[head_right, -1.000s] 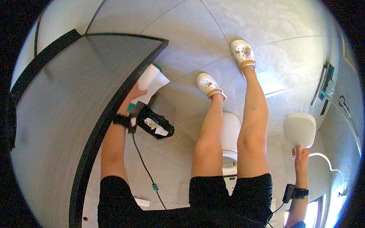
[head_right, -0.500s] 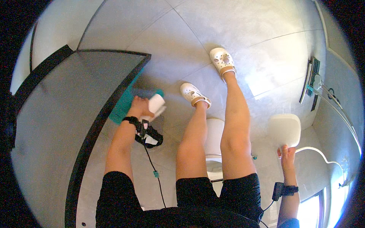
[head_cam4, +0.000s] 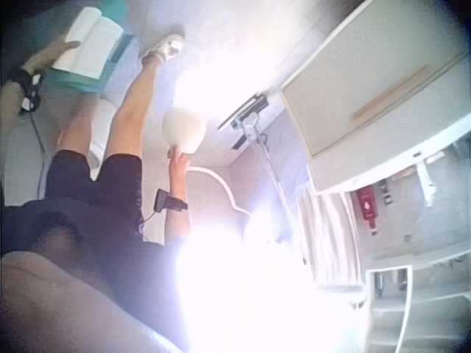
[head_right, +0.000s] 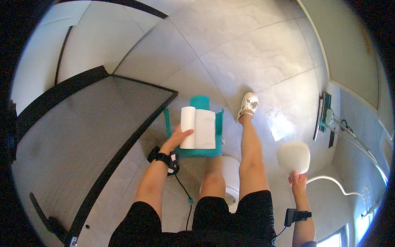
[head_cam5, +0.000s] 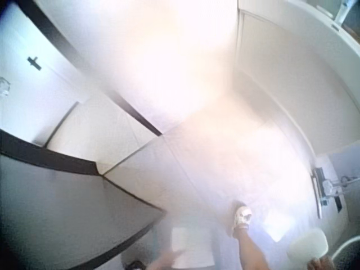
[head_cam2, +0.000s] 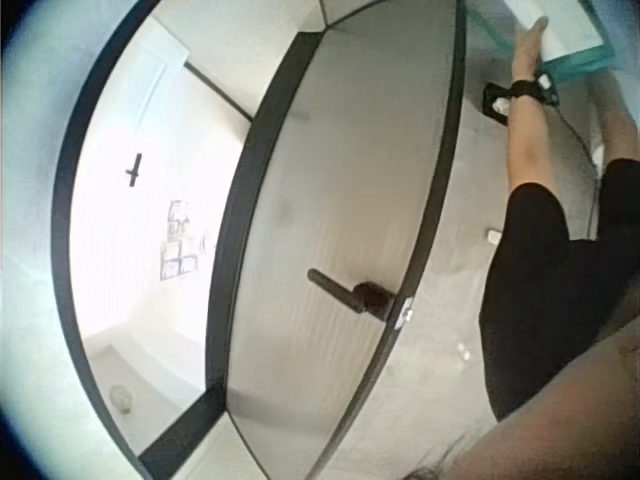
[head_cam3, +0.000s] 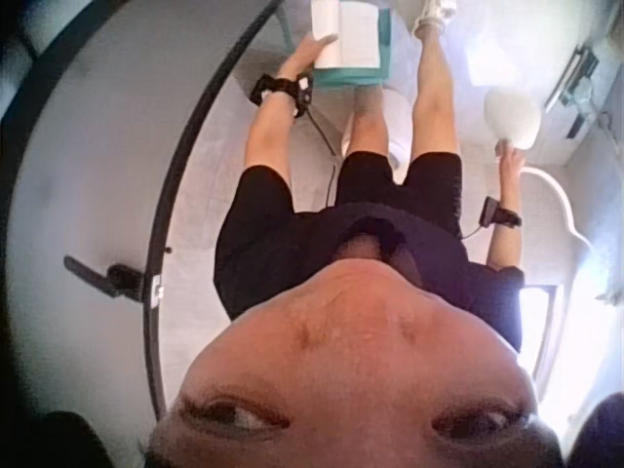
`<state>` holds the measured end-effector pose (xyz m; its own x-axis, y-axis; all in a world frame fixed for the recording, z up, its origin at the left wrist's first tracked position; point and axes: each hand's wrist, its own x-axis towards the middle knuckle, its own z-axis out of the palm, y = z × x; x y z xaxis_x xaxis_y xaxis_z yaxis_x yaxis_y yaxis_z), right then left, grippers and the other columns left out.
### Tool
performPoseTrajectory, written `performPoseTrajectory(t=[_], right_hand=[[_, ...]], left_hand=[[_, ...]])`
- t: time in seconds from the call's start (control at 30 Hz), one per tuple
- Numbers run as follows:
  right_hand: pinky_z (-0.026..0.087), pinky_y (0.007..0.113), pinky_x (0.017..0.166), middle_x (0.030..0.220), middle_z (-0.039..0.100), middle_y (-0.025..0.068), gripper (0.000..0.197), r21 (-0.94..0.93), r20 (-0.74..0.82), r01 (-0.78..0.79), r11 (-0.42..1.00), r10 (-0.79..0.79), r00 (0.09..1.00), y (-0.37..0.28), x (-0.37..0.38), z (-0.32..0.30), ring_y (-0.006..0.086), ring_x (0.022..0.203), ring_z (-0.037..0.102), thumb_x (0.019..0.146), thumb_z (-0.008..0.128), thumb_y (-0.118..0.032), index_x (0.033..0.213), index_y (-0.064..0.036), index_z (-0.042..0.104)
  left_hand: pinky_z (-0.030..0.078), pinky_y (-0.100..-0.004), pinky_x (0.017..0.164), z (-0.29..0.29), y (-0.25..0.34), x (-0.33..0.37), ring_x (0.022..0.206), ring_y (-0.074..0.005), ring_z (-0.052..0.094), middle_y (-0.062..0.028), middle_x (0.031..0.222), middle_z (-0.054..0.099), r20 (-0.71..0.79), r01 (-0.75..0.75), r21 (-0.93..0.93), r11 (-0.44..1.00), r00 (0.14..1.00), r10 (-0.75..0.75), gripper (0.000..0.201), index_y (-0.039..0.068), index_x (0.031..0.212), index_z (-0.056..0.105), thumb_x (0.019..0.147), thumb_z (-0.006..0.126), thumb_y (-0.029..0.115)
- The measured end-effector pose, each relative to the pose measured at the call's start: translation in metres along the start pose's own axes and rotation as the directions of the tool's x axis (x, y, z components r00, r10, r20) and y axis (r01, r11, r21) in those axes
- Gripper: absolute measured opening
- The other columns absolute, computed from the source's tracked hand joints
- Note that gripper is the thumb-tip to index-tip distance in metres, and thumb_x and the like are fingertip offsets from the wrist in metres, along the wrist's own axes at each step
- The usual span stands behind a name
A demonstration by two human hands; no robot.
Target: Cleaning a bathroom floor and surfaces using a handheld sprayer and waste disposal.
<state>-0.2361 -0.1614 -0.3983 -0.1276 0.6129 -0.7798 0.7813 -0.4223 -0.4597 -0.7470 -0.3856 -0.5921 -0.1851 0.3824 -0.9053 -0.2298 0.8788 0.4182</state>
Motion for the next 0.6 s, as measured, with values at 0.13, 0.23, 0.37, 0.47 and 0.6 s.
performPoseTrajectory(t=[0.13, 0.23, 0.37, 0.47, 0.6], right_hand=[[0.034, 0.027, 0.039, 0.052, 0.045, 0.0029, 0.053, -0.027, 0.005, 0.001, 1.000, -0.001, 1.000, -0.004, -0.001, -0.006, 0.0115, 0.042, 0.045, 0.098, 0.047, -0.050, 0.074, -0.0028, 0.051], [0.034, 0.027, 0.039, 0.052, 0.047, 0.0033, 0.055, 0.003, -0.013, 0.019, 1.000, -0.019, 1.000, 0.002, -0.001, -0.008, 0.0117, 0.043, 0.046, 0.098, 0.046, -0.052, 0.075, -0.0025, 0.053], [0.035, 0.027, 0.039, 0.053, 0.048, 0.0032, 0.052, 0.012, -0.034, 0.032, 0.999, -0.031, 0.999, -0.026, -0.004, -0.002, 0.0122, 0.043, 0.047, 0.099, 0.046, -0.050, 0.078, -0.0031, 0.054], [0.038, 0.028, 0.039, 0.053, 0.049, 0.0038, 0.050, -0.068, -0.060, 0.039, 0.997, -0.043, 0.997, -0.045, -0.005, -0.001, 0.0125, 0.044, 0.048, 0.099, 0.047, -0.048, 0.079, -0.0024, 0.054], [0.049, 0.041, 0.056, 0.057, 0.058, 0.0100, 0.041, -0.827, 0.060, 0.122, 0.549, -0.130, 0.990, -0.062, -0.007, 0.006, 0.0257, 0.054, 0.060, 0.095, 0.045, -0.040, 0.077, -0.0072, 0.062]], left_hand=[[0.049, -0.0365, 0.087, -0.003, 0.032, -0.005, 0.101, -0.0225, 0.061, -0.0173, 0.120, 0.060, 0.073, -0.046, -0.321, 0.946, 0.995, 0.074, 0.070, -0.004, 0.133, 0.045, 0.085, 0.066, 0.043], [0.048, -0.0368, 0.089, -0.011, 0.068, -0.002, 0.098, -0.0249, 0.060, -0.0144, 0.114, 0.061, 0.026, -0.050, -0.609, 0.791, 0.996, 0.083, 0.072, -0.001, 0.130, 0.048, 0.084, 0.063, 0.053], [0.050, -0.0396, 0.092, -0.087, 0.144, -0.001, 0.106, -0.0261, 0.062, -0.0114, 0.123, 0.060, 0.076, -0.083, -0.822, 0.564, 0.964, 0.253, 0.071, 0.007, 0.136, 0.046, 0.086, 0.058, 0.056], [0.052, -0.0428, 0.087, -0.159, 0.158, 0.002, 0.103, -0.0259, 0.062, -0.0085, 0.119, 0.062, -0.033, -0.143, -0.863, 0.485, 0.973, 0.230, 0.069, 0.014, 0.133, 0.050, 0.083, 0.055, 0.062], [0.047, -0.0472, 0.092, -0.200, 0.196, -0.046, 0.110, -0.0244, 0.057, -0.0100, 0.125, 0.057, -0.323, -0.648, -0.145, 0.747, 0.745, 0.584, 0.052, 0.015, 0.130, 0.051, 0.091, 0.058, 0.048]])
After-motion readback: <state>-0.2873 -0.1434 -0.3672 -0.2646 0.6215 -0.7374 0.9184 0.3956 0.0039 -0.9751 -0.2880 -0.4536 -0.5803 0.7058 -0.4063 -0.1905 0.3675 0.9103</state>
